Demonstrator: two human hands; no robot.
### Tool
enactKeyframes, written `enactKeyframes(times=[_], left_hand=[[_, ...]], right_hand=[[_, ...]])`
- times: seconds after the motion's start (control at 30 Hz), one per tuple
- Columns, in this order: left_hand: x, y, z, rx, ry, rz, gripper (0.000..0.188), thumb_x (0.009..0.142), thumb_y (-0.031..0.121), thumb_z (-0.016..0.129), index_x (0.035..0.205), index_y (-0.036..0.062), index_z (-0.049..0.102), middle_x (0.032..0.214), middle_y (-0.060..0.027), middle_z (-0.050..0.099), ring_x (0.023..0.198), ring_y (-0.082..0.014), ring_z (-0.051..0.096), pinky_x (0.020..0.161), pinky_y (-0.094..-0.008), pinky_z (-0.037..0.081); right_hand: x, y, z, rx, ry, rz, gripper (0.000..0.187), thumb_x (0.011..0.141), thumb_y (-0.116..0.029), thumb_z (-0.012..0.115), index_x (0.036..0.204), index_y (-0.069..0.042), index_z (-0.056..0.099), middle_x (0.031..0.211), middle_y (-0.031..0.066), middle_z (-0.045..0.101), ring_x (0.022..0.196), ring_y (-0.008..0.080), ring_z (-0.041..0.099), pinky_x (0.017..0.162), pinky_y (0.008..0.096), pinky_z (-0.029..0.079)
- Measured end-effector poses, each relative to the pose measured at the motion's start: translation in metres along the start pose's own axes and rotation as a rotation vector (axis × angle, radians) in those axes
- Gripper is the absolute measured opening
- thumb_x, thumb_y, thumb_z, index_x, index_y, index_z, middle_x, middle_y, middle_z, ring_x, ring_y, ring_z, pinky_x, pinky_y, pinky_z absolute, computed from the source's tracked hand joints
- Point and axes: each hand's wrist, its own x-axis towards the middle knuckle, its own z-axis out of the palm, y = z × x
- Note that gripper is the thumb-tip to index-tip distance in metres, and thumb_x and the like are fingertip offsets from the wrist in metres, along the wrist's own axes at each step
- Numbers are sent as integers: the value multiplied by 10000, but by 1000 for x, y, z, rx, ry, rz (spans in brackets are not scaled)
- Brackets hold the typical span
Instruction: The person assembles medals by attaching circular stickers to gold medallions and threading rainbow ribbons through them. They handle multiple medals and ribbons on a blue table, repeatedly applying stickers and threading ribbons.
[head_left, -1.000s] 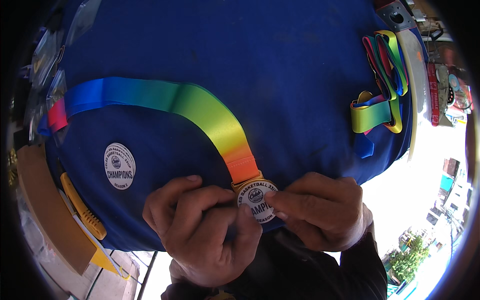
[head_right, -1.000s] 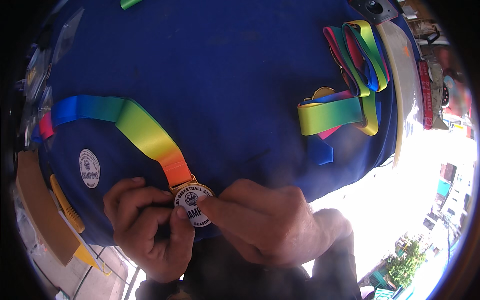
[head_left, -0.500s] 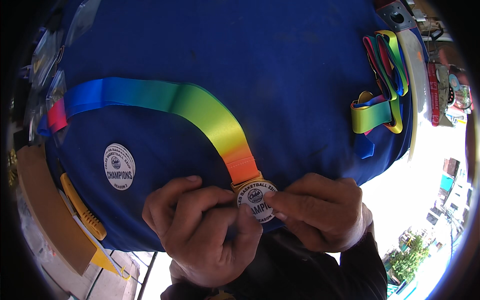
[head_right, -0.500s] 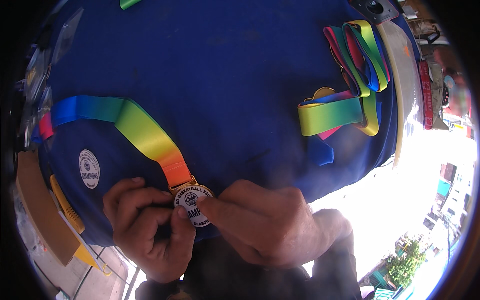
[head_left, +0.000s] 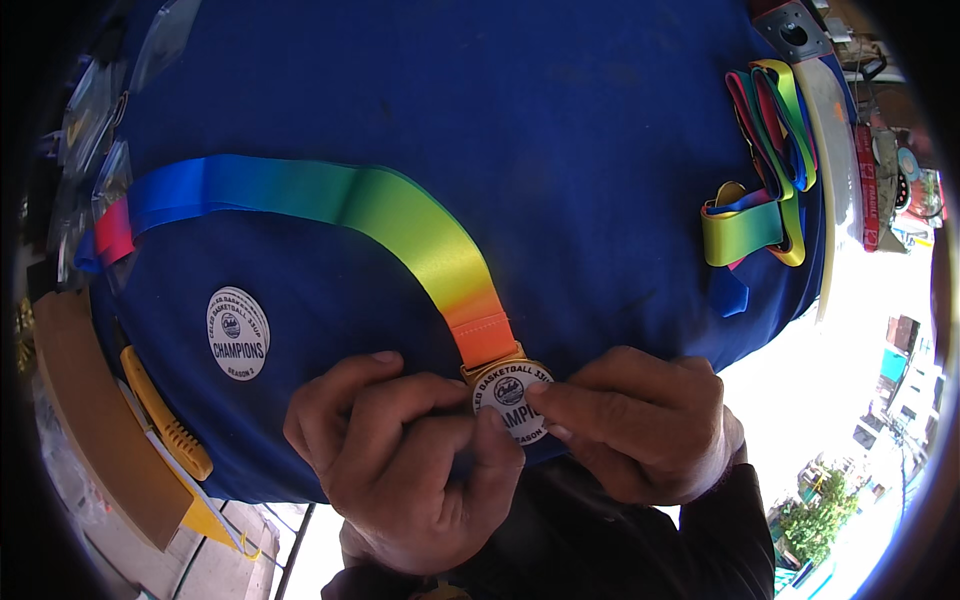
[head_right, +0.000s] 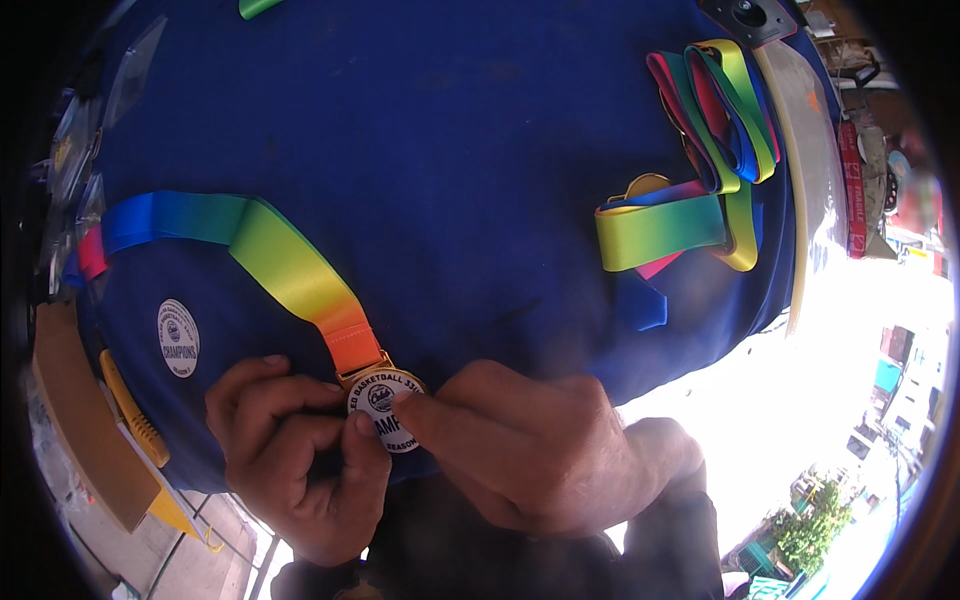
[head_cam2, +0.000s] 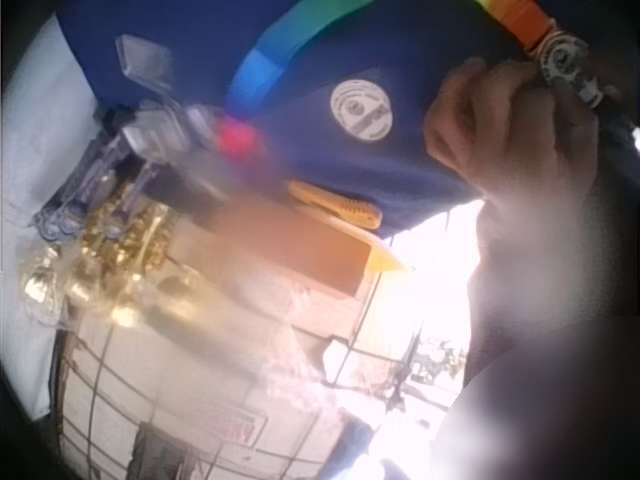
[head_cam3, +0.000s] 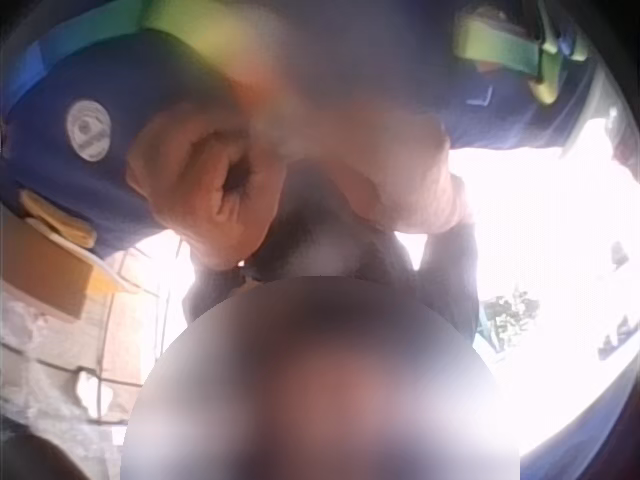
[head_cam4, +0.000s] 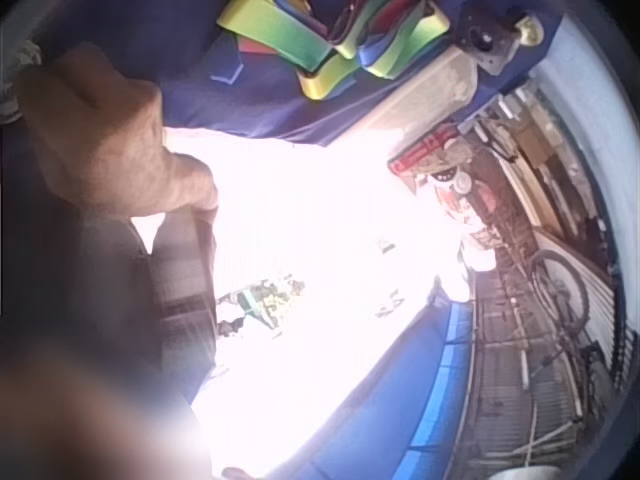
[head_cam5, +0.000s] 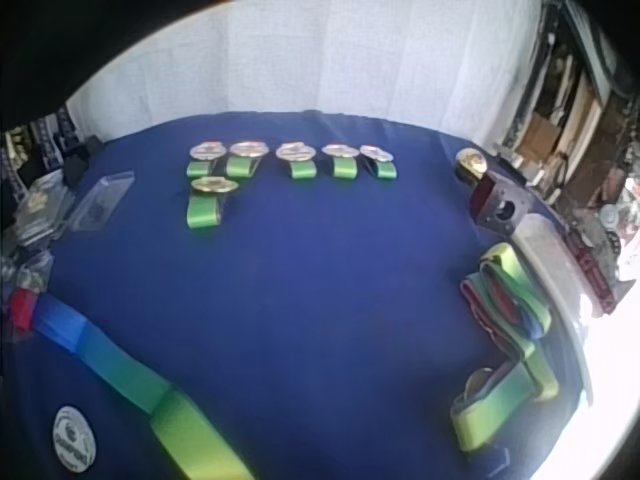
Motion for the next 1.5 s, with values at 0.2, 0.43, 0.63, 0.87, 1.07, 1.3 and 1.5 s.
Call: enactKeyframes(times=[0.2, 0.43, 0.63, 0.87, 1.07, 1.3, 1.5], left_hand=[[0, 0, 1, 4, 12, 5, 209, 750, 230, 824, 652, 137, 665, 800, 51, 682, 1026, -244, 602, 905, -373, 388], [0, -2, 2, 7, 30, 14, 202, 734, 231, 825, 652, 140, 664, 799, 54, 681, 1012, -240, 607, 891, -371, 395], [0, -2, 3, 9, 42, 22, 200, 726, 229, 824, 652, 138, 662, 793, 52, 678, 1005, -242, 610, 887, -369, 399], [0, -3, 6, 8, 76, 35, 222, 718, 216, 823, 633, 136, 635, 780, 42, 673, 979, -251, 621, 861, -373, 414], [0, 1, 2, 16, 17, 44, 198, 708, 55, 772, 643, 82, 587, 849, -59, 674, 1018, -352, 619, 871, -459, 487], [-1, 0, 5, 7, 50, 60, 175, 712, 88, 764, 684, 95, 592, 852, -51, 669, 996, -336, 621, 873, -445, 474], [-1, -2, 7, -26, 63, 140, 389, 815, 258, 771, 1102, 36, 632, 1070, -128, 653, 1064, -374, 601, 942, -498, 458]], right_hand=[[0, -2, 0, -21, -8, 5, 291, 782, 62, 778, 1071, 29, 764, 796, 126, 706, 544, 148, 669, 400, 251, 468], [0, -1, -1, -62, -24, -43, 413, 698, 60, 764, 1108, 67, 711, 795, 70, 631, 617, 158, 625, 404, 291, 455], [0, -3, 0, -65, -27, 17, 355, 762, 54, 782, 1115, 18, 762, 781, 104, 694, 537, 142, 654, 399, 257, 456], [4, -6, -1, -109, -42, 10, 358, 758, 45, 779, 1115, 26, 759, 784, 96, 683, 518, 135, 632, 397, 258, 442], [2, -4, 0, -130, -23, 6, 342, 758, 45, 755, 1100, 29, 763, 754, 79, 650, 496, 125, 602, 388, 265, 420], [2, -3, 2, -85, 36, -2, 306, 772, 41, 734, 1077, 27, 764, 737, 79, 642, 498, 120, 589, 391, 251, 397], [-4, 4, -1, 95, 187, -10, 336, 734, 127, 685, 1058, 48, 729, 793, 120, 645, 598, 175, 628, 480, 287, 467]])
